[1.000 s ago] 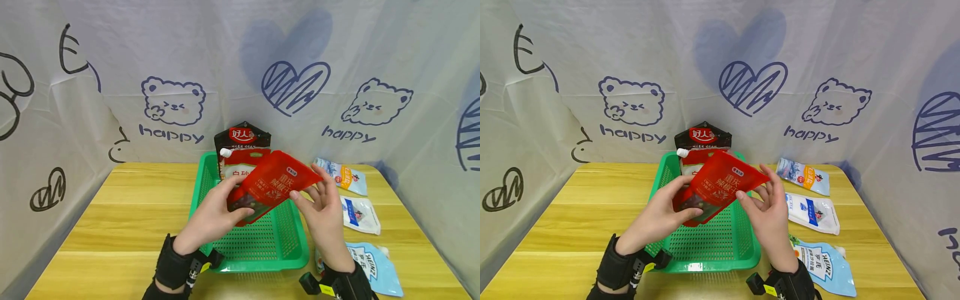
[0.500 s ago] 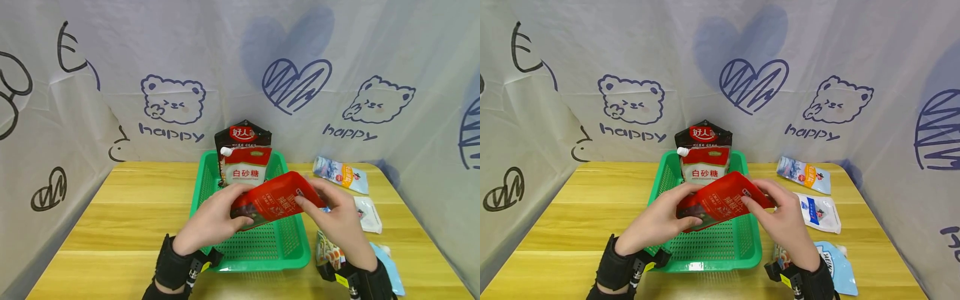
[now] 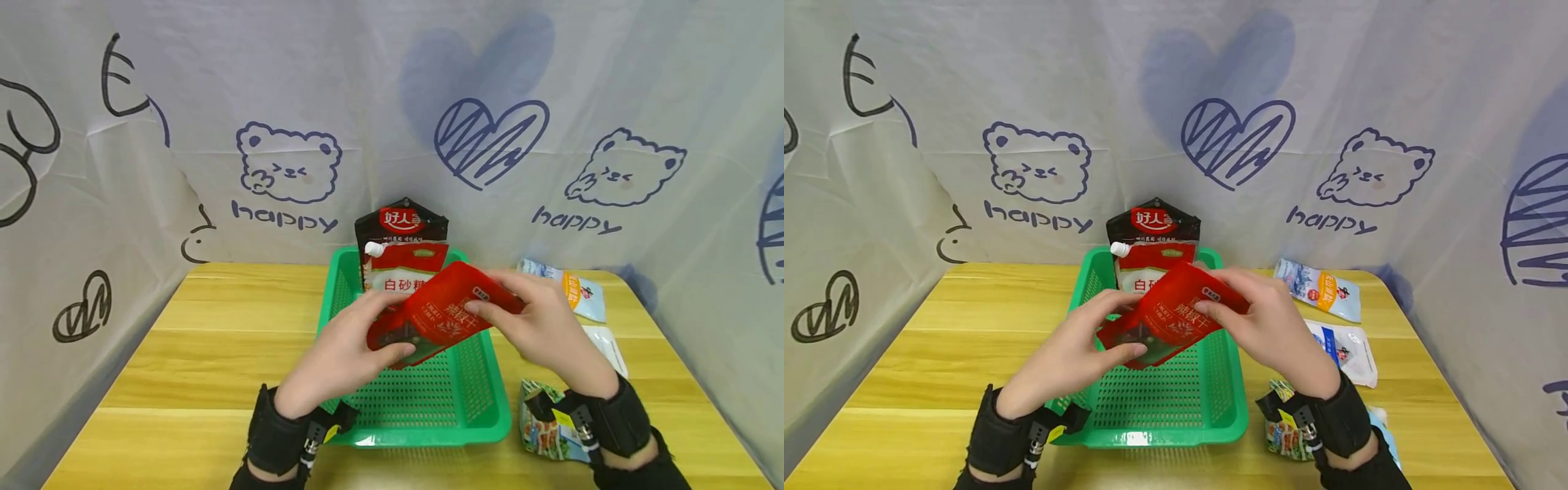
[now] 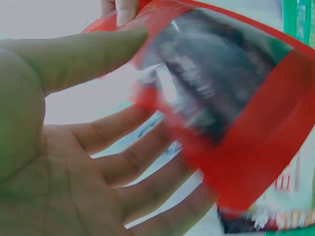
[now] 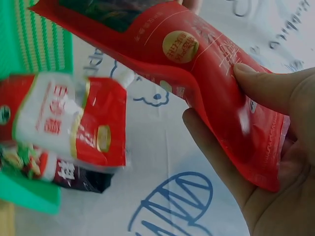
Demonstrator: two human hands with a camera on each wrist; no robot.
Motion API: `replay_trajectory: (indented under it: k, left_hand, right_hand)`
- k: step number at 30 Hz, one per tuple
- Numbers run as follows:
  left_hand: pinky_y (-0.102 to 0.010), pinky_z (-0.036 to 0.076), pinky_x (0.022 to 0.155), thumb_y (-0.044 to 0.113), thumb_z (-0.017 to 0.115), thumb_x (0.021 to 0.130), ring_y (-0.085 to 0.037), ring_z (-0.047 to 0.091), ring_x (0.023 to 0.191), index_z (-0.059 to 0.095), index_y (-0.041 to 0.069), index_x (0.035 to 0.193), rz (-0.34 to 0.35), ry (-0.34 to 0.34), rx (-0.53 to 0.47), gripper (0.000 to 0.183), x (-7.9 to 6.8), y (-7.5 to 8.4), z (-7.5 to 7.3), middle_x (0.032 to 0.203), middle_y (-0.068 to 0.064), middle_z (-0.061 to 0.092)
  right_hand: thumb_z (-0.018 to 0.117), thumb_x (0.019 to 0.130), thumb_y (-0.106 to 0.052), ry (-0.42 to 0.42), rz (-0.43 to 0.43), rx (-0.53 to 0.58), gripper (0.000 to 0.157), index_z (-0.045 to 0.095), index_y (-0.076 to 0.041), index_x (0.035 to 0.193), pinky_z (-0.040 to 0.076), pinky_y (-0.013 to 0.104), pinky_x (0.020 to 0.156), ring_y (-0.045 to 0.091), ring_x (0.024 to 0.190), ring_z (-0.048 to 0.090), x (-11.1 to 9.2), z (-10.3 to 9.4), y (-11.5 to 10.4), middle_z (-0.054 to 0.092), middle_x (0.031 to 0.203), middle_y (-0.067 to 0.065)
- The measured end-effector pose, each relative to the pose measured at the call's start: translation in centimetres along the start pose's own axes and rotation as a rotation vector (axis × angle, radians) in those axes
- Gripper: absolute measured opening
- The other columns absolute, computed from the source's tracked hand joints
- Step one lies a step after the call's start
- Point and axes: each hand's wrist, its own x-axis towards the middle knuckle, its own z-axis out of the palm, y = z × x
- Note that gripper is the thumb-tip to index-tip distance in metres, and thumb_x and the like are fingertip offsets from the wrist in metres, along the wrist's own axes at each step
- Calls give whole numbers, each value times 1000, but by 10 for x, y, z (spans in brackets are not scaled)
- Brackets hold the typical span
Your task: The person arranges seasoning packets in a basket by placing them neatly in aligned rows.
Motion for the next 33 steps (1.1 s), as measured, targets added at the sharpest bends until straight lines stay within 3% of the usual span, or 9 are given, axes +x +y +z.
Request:
replay_trajectory:
  k: [5, 9, 17, 22, 27, 33]
  left_hand:
    - [-48, 53, 100, 20, 83, 91, -24, 57, 122, 57, 12, 145, -15, 93, 32, 61, -4, -16, -18, 140, -4, 59]
    - [-52, 52, 100, 22, 82, 92, -28, 57, 124, 58, 11, 144, -60, 122, 100, 58, -9, -31, -30, 139, -8, 59]
    - [-61, 48, 105, 15, 75, 96, -40, 55, 131, 58, 4, 142, -121, 56, 203, 51, -18, -66, -39, 144, -18, 55]
    - [-62, 50, 102, 16, 72, 98, -44, 54, 131, 55, 2, 146, -218, 1, 236, 53, -18, -78, -41, 148, -23, 50]
    - [-56, 56, 95, 16, 71, 98, -42, 57, 125, 51, -1, 149, -302, -41, 219, 57, -14, -88, -40, 148, -26, 47]
    - [-52, 58, 93, 9, 71, 96, -43, 58, 124, 48, -6, 149, -332, -47, 176, 59, -9, -96, -35, 145, -30, 47]
  right_hand:
    - [83, 88, -4, -100, -72, -138, 31, 74, -7, 118, 62, 28, 70, 12, 86, 72, 25, 3, 6, 77, 108, 3]
    - [81, 89, -4, -167, -133, -218, 29, 74, -3, 117, 61, 34, 71, 16, 83, 70, 43, 13, 18, 76, 106, 7]
    - [81, 91, -9, -291, -125, -365, 29, 72, -1, 117, 60, 43, 84, 29, 93, 73, 61, 39, 38, 76, 107, 12]
    - [82, 91, -13, -351, -115, -406, 33, 72, 0, 120, 61, 43, 86, 29, 94, 73, 65, 53, 42, 76, 110, 13]
    - [81, 92, -15, -389, -121, -404, 32, 73, -3, 120, 61, 41, 85, 26, 94, 72, 69, 66, 45, 76, 109, 10]
    - [80, 93, -15, -403, -105, -376, 31, 74, -5, 122, 61, 40, 88, 25, 98, 73, 74, 76, 48, 76, 111, 8]
